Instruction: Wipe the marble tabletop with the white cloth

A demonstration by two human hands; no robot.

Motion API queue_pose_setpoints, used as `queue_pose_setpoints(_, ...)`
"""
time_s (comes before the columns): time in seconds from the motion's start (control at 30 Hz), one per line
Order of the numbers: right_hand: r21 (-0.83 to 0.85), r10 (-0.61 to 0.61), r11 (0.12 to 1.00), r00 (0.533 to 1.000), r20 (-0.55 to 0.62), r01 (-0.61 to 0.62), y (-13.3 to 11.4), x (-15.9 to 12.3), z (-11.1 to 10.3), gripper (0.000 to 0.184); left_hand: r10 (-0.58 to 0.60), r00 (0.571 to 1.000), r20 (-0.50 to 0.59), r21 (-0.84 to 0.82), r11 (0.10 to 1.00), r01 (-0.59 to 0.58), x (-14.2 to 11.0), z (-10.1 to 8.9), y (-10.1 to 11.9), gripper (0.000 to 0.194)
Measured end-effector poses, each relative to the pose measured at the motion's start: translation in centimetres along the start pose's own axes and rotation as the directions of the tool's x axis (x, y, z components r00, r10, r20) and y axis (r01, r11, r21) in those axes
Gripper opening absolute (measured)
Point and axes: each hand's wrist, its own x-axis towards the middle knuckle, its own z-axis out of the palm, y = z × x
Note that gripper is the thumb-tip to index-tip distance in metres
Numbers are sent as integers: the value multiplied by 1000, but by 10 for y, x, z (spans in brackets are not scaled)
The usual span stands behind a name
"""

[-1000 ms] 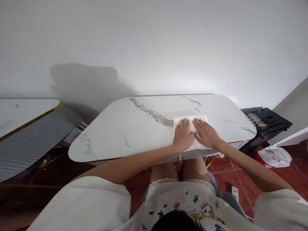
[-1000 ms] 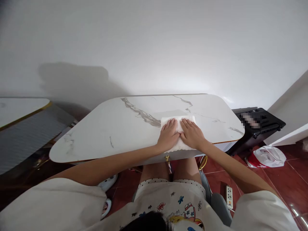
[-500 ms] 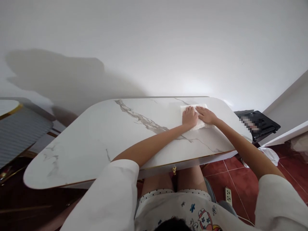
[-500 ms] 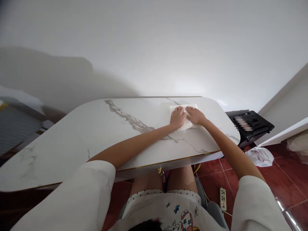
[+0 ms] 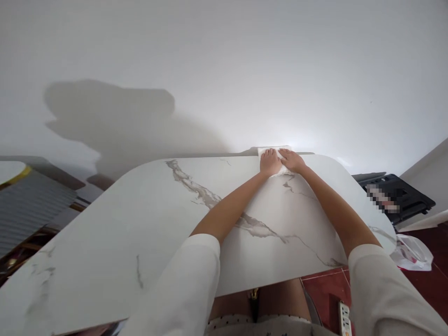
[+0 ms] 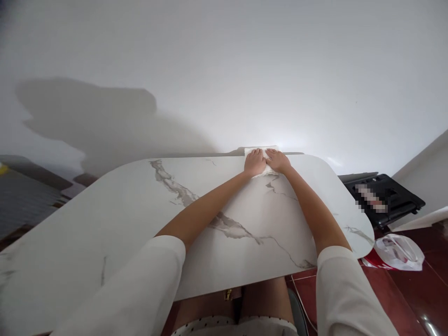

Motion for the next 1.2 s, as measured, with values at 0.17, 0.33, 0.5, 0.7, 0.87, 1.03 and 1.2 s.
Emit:
queue_pose_setpoints(0.17,-14,61,998,998,-25,-61,20,-9,-3,53,49,999,-15,-11,999,-49,13,9,17,40)
queue_pose_setpoints(0.33,-35,96,995,995,-35,-97,28,-41,-7,55,101,995,10,-28,995,-101,-2,14,40,47)
queue_pose_setpoints(0.5,-74,129,989,991,-38,-131,18,-88,-12,55,172,984,37,-37,985,-171,-40,9,57,50)
queue_pose_setpoints(0.7,-77,140,987,988,-60,-144,-22,-143,-17,55,223,973,66,-29,975,-221,-102,-15,62,52)
queue_pose_setpoints(0.87,-77,126,988,990,-58,-131,-73,-195,-26,56,198,969,146,-34,980,-195,-163,-41,60,54)
queue_pose_setpoints(1.03,-53,95,994,993,-74,-99,-98,-245,-34,56,171,967,190,-71,985,-160,-215,-56,71,55)
queue_pose_setpoints(1.2,-47,13,999,998,-54,-16,-79,-280,-40,57,89,968,236,-152,987,-54,-239,-58,101,59)
